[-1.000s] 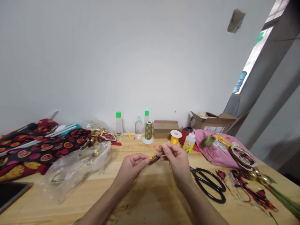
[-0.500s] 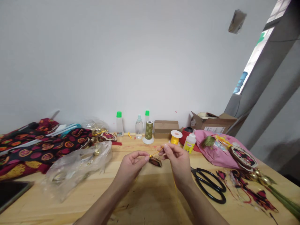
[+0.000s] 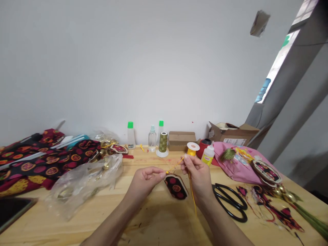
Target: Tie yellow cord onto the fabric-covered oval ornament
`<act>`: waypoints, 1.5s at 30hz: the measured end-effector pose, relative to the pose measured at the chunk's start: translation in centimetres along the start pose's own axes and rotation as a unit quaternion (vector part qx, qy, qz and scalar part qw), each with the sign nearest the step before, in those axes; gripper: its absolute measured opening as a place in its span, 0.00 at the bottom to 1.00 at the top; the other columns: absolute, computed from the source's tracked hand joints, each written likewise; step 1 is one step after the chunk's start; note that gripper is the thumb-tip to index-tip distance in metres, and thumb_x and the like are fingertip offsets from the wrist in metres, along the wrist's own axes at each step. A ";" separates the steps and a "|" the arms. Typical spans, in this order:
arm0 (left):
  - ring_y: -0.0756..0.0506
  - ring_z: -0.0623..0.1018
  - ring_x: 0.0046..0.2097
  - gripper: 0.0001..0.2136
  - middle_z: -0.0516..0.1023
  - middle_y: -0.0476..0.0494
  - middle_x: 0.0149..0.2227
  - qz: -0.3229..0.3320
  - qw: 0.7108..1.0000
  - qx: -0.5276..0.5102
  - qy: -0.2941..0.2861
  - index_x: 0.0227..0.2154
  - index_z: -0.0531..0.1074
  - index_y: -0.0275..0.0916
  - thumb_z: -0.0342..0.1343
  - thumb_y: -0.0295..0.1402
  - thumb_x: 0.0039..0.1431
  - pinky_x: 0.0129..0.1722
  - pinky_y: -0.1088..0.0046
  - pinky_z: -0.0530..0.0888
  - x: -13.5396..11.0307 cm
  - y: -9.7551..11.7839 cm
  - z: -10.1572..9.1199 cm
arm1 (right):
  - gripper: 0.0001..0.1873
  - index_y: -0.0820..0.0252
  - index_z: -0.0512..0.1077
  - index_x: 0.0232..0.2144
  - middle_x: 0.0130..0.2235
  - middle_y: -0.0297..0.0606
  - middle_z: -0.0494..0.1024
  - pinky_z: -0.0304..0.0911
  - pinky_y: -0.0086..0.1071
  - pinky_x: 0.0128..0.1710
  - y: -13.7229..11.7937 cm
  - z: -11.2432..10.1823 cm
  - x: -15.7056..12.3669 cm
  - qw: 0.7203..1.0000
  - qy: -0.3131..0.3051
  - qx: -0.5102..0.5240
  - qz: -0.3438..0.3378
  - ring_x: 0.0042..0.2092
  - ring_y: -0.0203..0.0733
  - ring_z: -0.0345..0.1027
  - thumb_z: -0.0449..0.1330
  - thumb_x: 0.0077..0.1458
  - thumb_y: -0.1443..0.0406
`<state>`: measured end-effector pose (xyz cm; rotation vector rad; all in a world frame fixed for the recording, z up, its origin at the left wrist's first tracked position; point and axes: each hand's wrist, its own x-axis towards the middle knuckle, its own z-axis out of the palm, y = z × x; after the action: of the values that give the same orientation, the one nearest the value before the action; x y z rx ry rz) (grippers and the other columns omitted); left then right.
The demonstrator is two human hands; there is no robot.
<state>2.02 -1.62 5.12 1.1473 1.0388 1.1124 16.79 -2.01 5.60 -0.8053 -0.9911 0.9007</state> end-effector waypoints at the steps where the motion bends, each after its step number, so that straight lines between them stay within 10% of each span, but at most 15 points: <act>1: 0.60 0.51 0.11 0.11 0.58 0.61 0.06 0.003 1.000 0.000 -0.002 0.19 0.73 0.35 0.63 0.38 0.33 0.13 0.82 0.52 0.0 0.0 0.0 | 0.07 0.63 0.73 0.24 0.21 0.33 0.71 0.55 0.24 0.21 0.0 0.0 0.0 1.000 -0.005 -0.003 -0.002 0.22 0.29 0.58 0.59 0.44 0.63; 21: 0.60 0.50 0.13 0.10 0.69 0.54 0.13 -0.045 0.996 -0.005 -0.081 0.23 0.76 0.35 0.62 0.36 0.37 0.15 0.80 0.45 -0.5 -0.4 0.3 | 0.06 0.64 0.73 0.21 0.18 0.30 0.68 0.49 0.23 0.18 -0.2 0.1 0.2 0.998 0.011 0.046 0.040 0.20 0.27 0.54 0.61 0.41 0.64; 45: 0.59 0.45 0.12 0.14 0.53 0.62 0.08 -0.038 0.996 -0.012 -0.077 0.26 0.73 0.33 0.60 0.40 0.39 0.13 0.80 0.40 0.0 -0.9 -0.2 | 0.08 0.64 0.72 0.19 0.17 0.29 0.65 0.47 0.24 0.19 0.0 -0.3 0.6 0.998 0.017 0.044 0.049 0.19 0.27 0.51 0.61 0.40 0.63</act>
<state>1.91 -1.64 4.20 1.1467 0.9392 0.9579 17.21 -1.53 5.68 -0.7985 -0.8821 1.0048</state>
